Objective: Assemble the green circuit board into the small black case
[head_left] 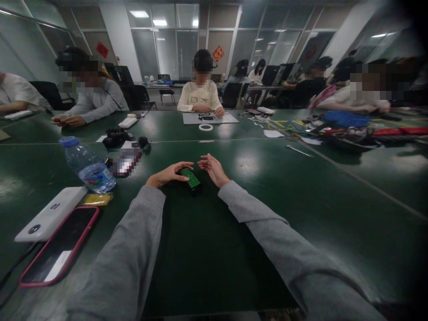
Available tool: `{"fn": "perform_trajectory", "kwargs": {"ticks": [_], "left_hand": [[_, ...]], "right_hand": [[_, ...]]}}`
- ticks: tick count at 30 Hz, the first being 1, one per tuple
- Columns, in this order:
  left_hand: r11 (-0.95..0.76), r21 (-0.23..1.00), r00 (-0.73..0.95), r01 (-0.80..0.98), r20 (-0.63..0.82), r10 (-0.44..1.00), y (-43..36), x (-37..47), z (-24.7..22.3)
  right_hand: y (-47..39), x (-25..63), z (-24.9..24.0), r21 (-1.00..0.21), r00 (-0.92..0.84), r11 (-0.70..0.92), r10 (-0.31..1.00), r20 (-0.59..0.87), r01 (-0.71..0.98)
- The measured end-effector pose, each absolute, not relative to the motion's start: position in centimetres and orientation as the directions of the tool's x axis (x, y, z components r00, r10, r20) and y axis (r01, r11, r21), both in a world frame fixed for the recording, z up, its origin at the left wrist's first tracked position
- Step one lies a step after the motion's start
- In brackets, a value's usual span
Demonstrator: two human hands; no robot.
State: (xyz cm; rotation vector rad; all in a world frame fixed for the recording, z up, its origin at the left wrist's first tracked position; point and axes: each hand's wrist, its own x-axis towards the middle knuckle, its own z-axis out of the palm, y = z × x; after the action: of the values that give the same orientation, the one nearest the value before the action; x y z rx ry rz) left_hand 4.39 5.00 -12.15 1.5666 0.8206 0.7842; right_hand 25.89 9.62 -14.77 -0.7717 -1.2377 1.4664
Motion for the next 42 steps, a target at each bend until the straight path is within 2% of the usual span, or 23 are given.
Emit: {"fn": "perform_trajectory", "kwargs": {"ticks": [2,5,10,13,15,20,25,29,33,42], "left_hand": [[-0.113,0.991,0.515,0.077,0.057,0.855,5.0,4.4,-12.3],[-0.141,0.984,0.433,0.112,0.08,0.898,5.3,4.6,-12.9],[-0.219,0.947,0.254,0.235,0.158,0.954,5.9,4.9,-14.0],[-0.254,0.931,0.215,0.262,0.2,0.956,6.0,5.2,-14.6],[-0.26,0.928,0.125,0.268,0.234,0.964,5.8,5.5,-15.0],[-0.315,0.849,-0.089,0.424,0.385,0.919,4.9,6.2,-15.1],[-0.311,0.76,-0.107,0.571,0.444,0.89,4.2,6.6,-14.3],[-0.34,0.744,-0.026,0.575,0.432,0.902,4.1,6.8,-14.3],[-0.307,0.807,-0.007,0.504,0.36,0.933,4.3,6.6,-14.7],[-0.269,0.899,0.033,0.346,0.275,0.961,5.9,6.0,-15.9]], "right_hand": [[8.3,25.7,-14.7,-0.967,-0.242,0.206,0.941,0.239,-0.151],[6.1,25.8,-14.4,-0.938,-0.321,0.346,0.889,0.328,-0.001],[4.9,26.6,-14.7,-0.91,-0.387,0.393,0.866,0.318,0.134],[5.2,26.8,-15.3,-0.843,-0.428,0.488,0.827,0.365,0.225],[5.4,26.8,-15.5,-0.796,-0.462,0.547,0.794,0.394,0.261],[5.1,26.8,-15.2,-0.734,-0.442,0.583,0.793,0.42,0.348],[4.8,26.6,-14.6,-0.559,-0.408,0.683,0.73,0.548,0.47],[4.8,26.4,-14.8,-0.424,-0.394,0.684,0.707,0.587,0.594],[4.8,26.4,-15.1,-0.423,-0.41,0.676,0.718,0.563,0.603],[4.9,26.4,-15.0,-0.577,-0.387,0.703,0.711,0.587,0.417]]}}
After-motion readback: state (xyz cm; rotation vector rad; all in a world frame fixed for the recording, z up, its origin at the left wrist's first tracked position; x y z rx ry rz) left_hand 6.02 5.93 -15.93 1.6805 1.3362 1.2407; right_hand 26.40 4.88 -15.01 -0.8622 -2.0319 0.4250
